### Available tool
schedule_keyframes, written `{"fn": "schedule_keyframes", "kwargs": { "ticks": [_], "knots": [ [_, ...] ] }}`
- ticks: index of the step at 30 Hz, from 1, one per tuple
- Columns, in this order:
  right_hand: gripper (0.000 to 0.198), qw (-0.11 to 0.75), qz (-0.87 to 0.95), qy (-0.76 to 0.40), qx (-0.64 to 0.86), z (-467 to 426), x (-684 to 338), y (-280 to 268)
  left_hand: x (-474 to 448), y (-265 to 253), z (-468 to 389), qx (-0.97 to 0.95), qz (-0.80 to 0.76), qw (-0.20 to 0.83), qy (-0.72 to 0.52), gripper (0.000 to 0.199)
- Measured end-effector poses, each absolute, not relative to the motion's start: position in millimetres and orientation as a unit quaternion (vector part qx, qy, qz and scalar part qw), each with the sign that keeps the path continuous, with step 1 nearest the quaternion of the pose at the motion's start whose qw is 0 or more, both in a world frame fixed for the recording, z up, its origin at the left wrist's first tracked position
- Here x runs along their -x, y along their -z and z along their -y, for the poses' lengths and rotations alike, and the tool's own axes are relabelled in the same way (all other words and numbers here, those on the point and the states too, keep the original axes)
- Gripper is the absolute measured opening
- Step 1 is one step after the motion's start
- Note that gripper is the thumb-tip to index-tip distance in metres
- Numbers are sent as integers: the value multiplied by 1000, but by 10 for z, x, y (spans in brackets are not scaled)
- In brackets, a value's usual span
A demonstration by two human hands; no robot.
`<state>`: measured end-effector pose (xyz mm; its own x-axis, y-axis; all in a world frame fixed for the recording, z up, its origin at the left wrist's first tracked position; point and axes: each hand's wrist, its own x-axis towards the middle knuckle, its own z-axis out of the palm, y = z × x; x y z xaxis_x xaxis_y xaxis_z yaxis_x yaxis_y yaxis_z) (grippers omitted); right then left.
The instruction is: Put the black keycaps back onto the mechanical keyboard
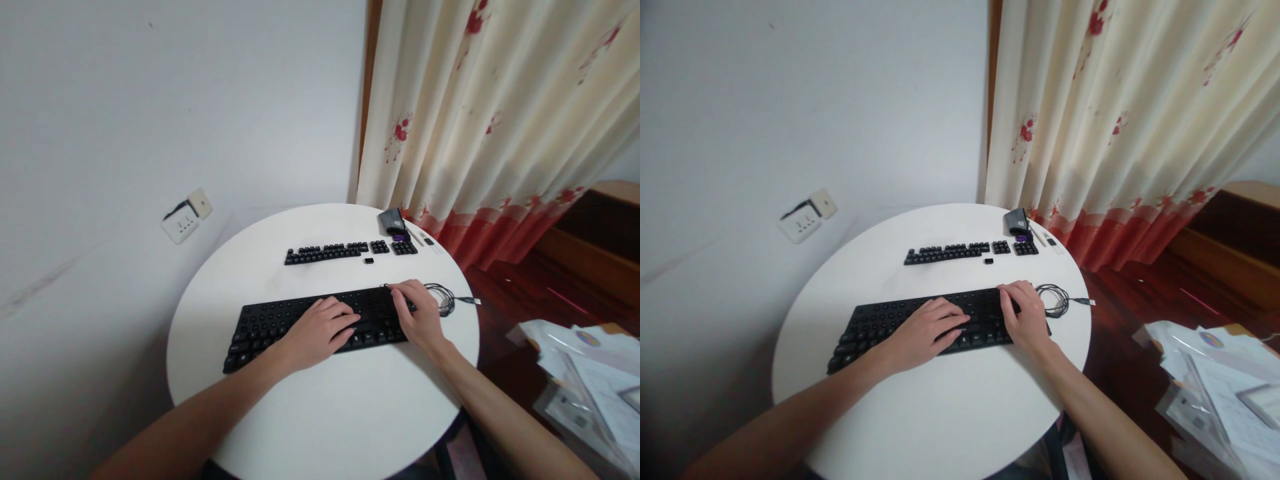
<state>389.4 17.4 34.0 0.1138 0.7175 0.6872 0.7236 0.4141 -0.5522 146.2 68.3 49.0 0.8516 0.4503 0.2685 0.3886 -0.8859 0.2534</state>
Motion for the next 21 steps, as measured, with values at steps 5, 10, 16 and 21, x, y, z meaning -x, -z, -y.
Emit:
{"fn": "schedule_keyframes", "kwargs": {
  "ticks": [5,10,16,21],
  "knots": [
    [19,423,769,-20,478,-121,-3804,-341,-1473,-492,-658,-961,-215,92,-148,28],
    [19,305,832,-23,463,-76,-3710,-362,-1481,-501,-656,-961,-216,92,-147,27],
    [19,279,834,-23,475,-83,-3688,-362,-1488,-491,-652,-962,-211,93,-144,24],
    [17,277,837,-26,472,-88,-3687,-360,-1488,-505,-651,-963,-217,92,-131,26]
  ]
}}
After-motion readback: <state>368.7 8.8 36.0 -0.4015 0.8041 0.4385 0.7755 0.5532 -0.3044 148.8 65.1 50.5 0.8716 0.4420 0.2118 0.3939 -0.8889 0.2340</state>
